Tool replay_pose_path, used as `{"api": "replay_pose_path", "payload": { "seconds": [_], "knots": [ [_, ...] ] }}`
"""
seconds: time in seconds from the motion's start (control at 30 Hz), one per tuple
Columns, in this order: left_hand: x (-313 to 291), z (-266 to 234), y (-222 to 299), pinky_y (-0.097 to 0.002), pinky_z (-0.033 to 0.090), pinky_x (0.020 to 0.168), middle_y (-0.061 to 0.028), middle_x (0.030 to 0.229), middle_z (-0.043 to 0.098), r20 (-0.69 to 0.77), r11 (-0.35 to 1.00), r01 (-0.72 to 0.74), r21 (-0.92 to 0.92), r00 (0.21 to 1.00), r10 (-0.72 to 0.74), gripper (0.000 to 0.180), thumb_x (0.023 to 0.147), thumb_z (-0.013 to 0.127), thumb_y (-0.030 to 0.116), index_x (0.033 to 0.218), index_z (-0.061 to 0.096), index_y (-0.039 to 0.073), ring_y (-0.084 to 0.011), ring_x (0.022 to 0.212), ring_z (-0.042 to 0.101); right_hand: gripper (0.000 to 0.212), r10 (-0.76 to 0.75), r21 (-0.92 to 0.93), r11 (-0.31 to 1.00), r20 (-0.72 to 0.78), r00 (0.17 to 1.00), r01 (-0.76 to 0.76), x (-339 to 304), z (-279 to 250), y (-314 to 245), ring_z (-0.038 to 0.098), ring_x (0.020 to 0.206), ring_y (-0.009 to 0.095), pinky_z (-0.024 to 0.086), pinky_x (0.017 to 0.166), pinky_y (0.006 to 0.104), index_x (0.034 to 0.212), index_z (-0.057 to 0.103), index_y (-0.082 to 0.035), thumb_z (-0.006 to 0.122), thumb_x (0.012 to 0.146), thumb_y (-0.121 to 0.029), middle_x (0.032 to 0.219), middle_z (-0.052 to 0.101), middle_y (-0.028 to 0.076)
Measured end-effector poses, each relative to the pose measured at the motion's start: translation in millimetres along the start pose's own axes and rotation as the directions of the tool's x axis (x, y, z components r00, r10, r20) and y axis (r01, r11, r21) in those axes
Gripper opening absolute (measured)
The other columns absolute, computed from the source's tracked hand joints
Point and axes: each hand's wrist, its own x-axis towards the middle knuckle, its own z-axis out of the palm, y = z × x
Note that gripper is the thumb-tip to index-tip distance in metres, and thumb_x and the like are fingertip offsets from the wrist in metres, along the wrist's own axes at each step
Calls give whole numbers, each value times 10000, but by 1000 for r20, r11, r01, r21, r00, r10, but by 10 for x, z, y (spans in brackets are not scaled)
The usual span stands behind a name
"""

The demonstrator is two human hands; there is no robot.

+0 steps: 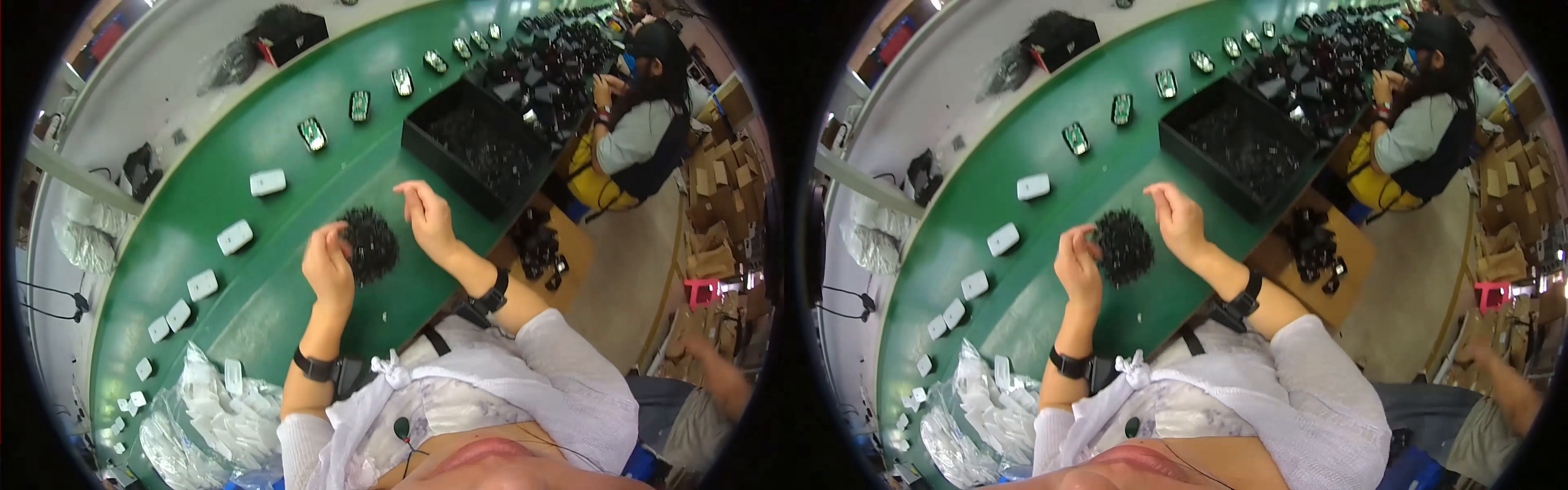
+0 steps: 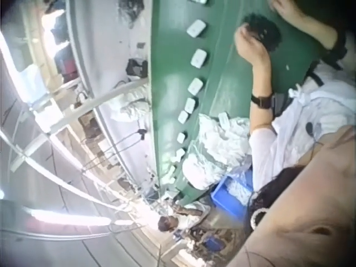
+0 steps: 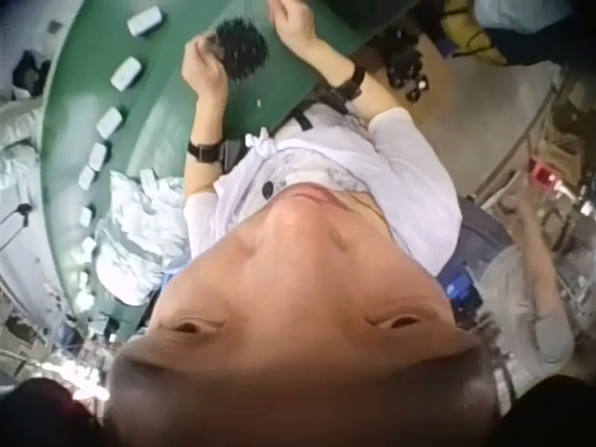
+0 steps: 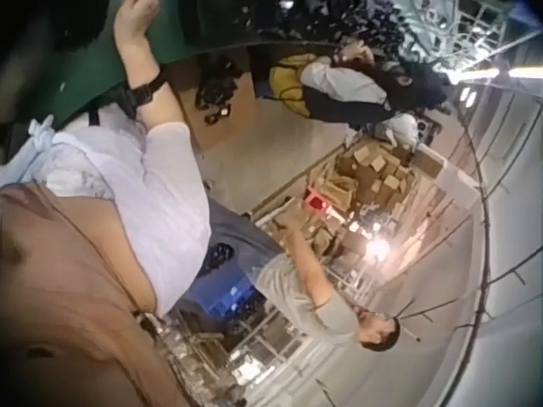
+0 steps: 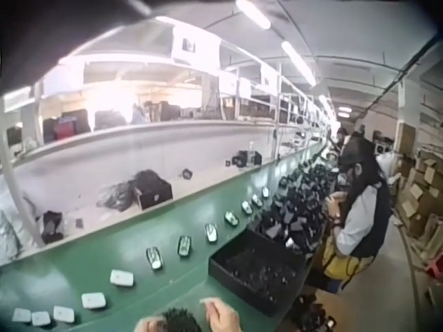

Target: Assembling small electronic components on a factory production line.

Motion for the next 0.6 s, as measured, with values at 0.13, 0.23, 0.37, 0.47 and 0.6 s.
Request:
{"api": "replay_pose_path", "payload": {
  "seconds": [0.13,0.23,0.37,0.47,0.6],
  "knots": [
    [82,281,303,-203,347,480,6,637,471,-78,971,36,-237,995,-56,204,1009,394,89,1110,567,48,-76,522,426,235,81,342,936,5,997,-78,307,23,-218,373,487,34,287,445,219,1018,603,-52,448,1022,-228,538,406,-36],
    [246,441,566,-206,377,493,-41,775,542,-104,895,91,-438,983,-151,211,999,391,56,1147,539,33,-86,554,477,217,12,446,893,105,994,-58,457,-59,-305,512,678,89,437,611,244,1155,550,-38,528,982,-167,732,521,22],
    [532,340,517,-245,411,489,-84,801,599,-231,852,-343,394,861,454,191,988,422,59,1110,564,18,-108,583,550,258,-36,326,945,227,973,-41,614,-363,-265,562,704,143,472,643,268,1177,552,-51,586,949,-166,826,577,59],
    [364,150,675,-390,460,548,-117,657,599,-129,965,204,167,974,-184,164,975,478,133,1068,611,112,-313,579,598,220,35,388,905,338,941,-173,767,-574,-324,577,757,129,482,683,267,1133,578,-28,582,948,-149,868,605,59],
    [248,-71,844,-324,389,459,-59,536,514,-242,922,245,299,954,-175,177,993,471,182,1063,610,98,-171,453,513,220,40,413,863,515,856,-289,953,-749,-415,518,752,72,444,698,212,1150,549,-17,532,982,-157,895,598,30]
  ]
}}
